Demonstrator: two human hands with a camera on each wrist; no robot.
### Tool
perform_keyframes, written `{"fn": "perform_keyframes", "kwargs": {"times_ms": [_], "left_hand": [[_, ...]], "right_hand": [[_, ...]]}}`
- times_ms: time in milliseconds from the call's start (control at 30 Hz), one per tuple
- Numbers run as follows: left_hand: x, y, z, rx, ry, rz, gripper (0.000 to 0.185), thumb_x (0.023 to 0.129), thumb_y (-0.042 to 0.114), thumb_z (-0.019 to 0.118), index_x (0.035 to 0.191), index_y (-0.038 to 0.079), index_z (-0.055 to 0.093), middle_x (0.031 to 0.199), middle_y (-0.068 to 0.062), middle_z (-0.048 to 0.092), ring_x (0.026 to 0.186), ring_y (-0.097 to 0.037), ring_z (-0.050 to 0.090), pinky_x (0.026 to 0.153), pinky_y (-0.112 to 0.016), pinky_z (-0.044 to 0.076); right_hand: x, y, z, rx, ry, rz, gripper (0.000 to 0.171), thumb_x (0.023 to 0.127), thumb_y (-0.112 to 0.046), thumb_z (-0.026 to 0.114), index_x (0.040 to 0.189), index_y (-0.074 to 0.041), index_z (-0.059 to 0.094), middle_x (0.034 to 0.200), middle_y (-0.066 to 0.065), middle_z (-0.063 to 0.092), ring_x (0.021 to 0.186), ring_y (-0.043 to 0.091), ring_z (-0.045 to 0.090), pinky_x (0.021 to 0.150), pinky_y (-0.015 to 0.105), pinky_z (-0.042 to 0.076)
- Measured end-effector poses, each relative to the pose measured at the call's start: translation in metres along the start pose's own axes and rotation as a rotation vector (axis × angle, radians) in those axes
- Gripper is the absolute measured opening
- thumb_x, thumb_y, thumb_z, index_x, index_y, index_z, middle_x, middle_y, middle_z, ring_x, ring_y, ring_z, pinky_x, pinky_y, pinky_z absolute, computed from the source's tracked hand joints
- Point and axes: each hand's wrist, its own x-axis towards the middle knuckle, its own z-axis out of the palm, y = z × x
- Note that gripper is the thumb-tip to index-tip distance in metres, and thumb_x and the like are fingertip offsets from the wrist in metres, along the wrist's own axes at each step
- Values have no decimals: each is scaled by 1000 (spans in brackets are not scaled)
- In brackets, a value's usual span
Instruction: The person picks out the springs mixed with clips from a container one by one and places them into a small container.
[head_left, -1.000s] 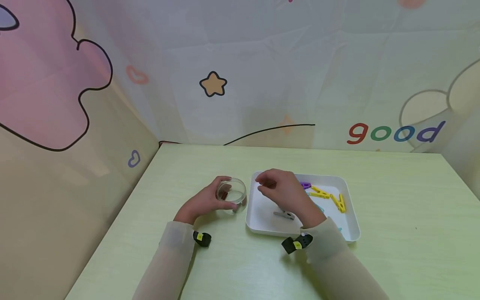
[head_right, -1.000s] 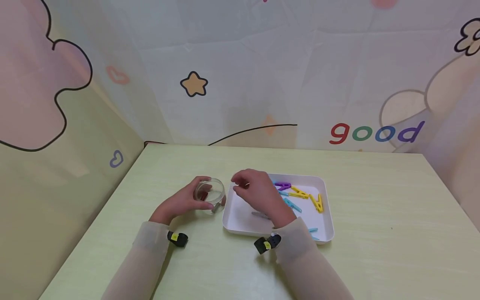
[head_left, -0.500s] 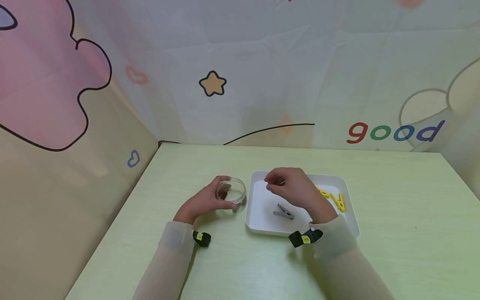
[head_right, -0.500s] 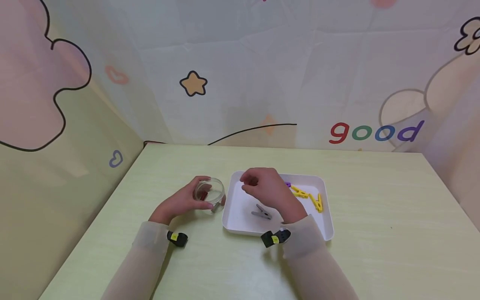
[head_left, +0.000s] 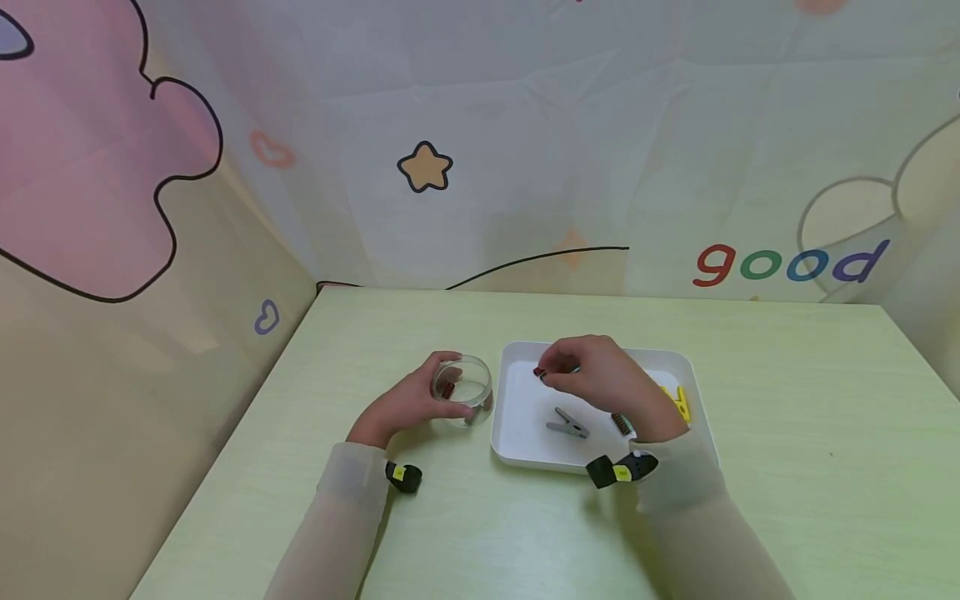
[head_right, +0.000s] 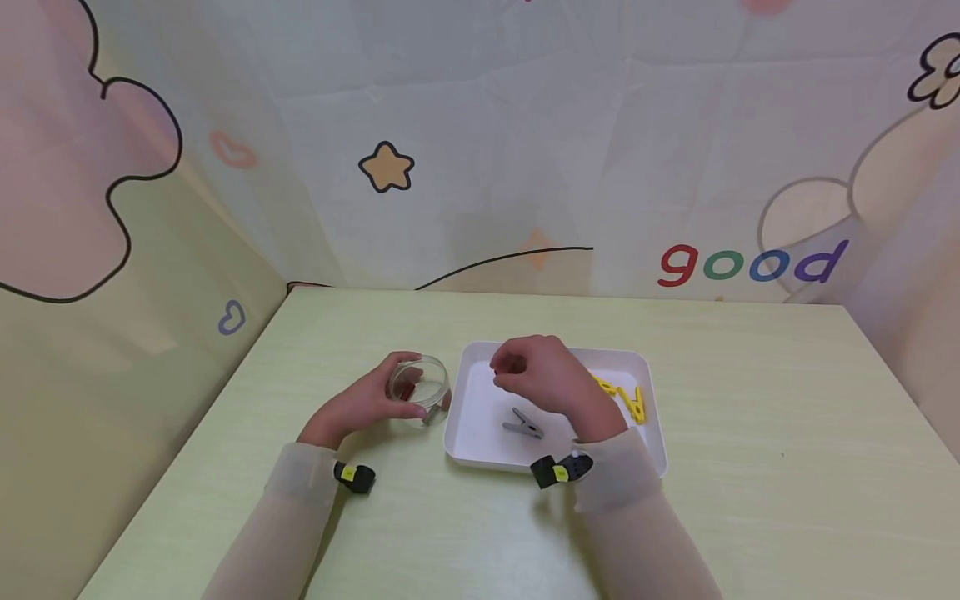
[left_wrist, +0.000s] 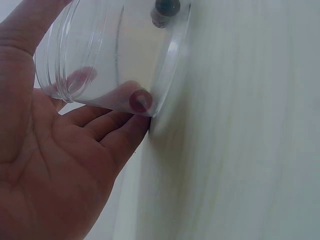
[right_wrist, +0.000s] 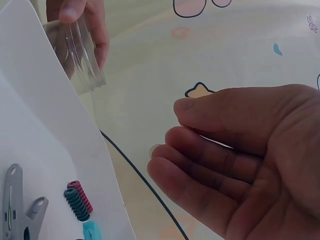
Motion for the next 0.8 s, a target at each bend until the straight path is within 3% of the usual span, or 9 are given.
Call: {"fn": "perform_keyframes", "kwargs": {"times_ms": [167, 400, 800], "left_hand": [[0, 0, 0, 6, 1, 0, 90, 70, 41, 86, 142, 30, 32, 148, -9, 45, 132, -20, 48, 112, -42, 35], [-1, 0, 0, 8, 1, 7, 90, 70, 41, 86, 142, 30, 32, 148, -9, 46, 131, -20, 49, 112, -42, 35], [0, -2, 0, -14, -4, 9, 91, 69, 42, 86, 141, 30, 32, 148, -9, 46, 131, -20, 49, 111, -42, 36]], "right_hand": [[-2, 1, -3, 13, -35, 23, 15, 89, -14, 67, 103, -12, 70, 104, 1, 73, 87, 12, 63, 80, 31, 49], [-3, 5, -8, -8, -71, 113, 12, 88, -17, 69, 100, -14, 70, 95, 0, 70, 84, 17, 60, 73, 30, 48], [-4, 10, -14, -53, -108, 153, 14, 87, -18, 70, 100, -13, 71, 95, 1, 69, 83, 17, 60, 72, 31, 49]]}}
